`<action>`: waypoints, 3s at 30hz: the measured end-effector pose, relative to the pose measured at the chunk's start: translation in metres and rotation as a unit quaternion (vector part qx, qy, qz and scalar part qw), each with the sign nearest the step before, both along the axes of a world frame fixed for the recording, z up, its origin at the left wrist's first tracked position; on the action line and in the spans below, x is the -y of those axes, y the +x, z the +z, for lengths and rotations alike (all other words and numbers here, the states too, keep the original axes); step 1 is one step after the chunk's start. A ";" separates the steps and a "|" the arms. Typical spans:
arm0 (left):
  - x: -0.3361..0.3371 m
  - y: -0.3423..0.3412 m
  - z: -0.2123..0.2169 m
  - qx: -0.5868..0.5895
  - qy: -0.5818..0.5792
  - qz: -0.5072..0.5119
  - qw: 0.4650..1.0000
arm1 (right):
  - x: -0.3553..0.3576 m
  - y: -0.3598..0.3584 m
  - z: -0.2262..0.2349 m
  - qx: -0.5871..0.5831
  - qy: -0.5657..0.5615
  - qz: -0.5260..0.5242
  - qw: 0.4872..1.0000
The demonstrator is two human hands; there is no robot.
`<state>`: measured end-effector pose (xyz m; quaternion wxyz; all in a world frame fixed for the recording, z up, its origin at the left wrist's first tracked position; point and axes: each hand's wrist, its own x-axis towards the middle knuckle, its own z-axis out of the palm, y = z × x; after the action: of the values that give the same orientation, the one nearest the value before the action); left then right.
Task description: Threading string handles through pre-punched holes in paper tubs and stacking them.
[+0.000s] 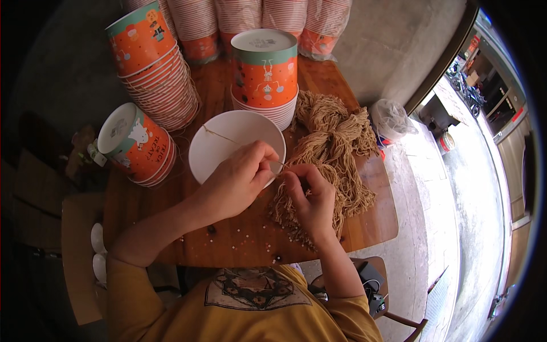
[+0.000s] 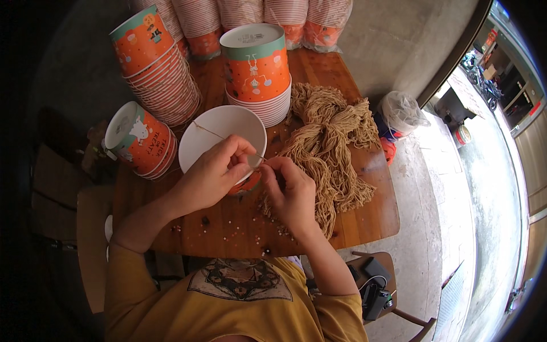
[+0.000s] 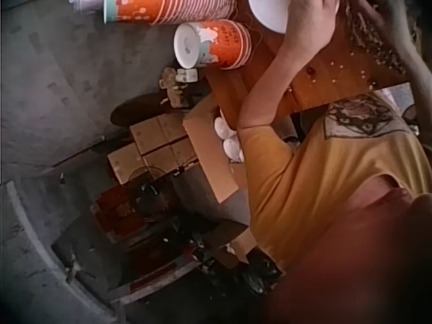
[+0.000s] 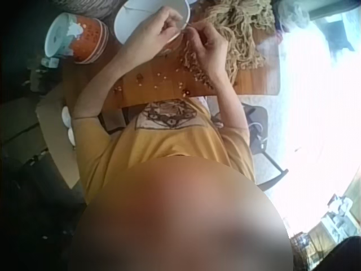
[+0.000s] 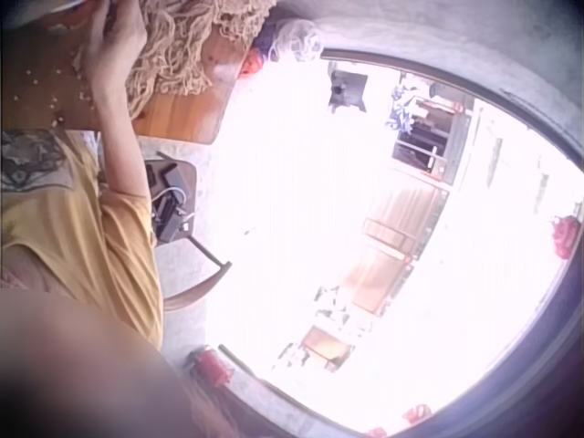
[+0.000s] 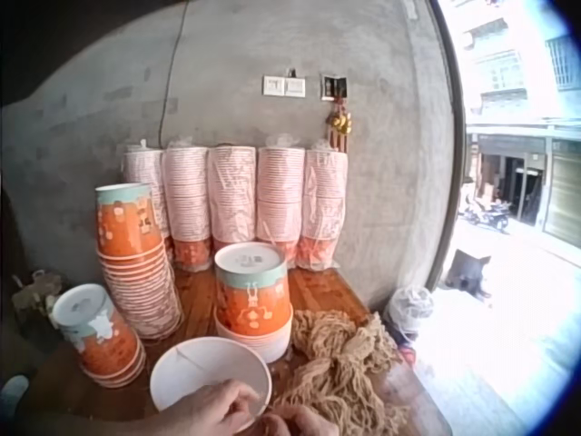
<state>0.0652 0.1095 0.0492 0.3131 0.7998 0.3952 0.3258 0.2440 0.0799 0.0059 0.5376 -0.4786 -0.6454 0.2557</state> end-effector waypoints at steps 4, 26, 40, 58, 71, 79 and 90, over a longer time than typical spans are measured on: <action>-0.001 -0.002 -0.004 -0.055 0.143 0.001 0.988 | -0.002 0.002 -0.007 -0.010 0.004 0.021 1.000; 0.000 -0.003 -0.001 0.006 0.009 -0.015 1.000 | 0.000 -0.002 0.007 0.151 0.117 0.012 0.982; 0.001 -0.002 -0.005 -0.024 0.121 0.012 0.992 | -0.001 -0.001 0.000 0.209 0.148 -0.017 0.966; -0.002 -0.010 -0.009 -0.008 0.091 0.016 0.996 | 0.009 -0.001 -0.019 0.046 0.015 0.041 0.998; 0.003 -0.007 -0.006 -0.015 0.080 0.011 0.997 | 0.009 -0.004 -0.017 0.073 0.030 0.026 0.997; 0.005 -0.001 0.002 -0.044 0.116 -0.036 0.992 | 0.011 -0.005 -0.017 -0.186 -0.136 0.121 0.965; 0.006 -0.003 -0.001 -0.011 0.052 -0.045 0.998 | 0.014 -0.003 -0.011 -0.261 -0.161 0.166 0.937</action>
<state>0.0621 0.1037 0.0482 0.2808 0.8357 0.3442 0.3229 0.2410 0.0657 -0.0051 0.5532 -0.3615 -0.5028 0.5572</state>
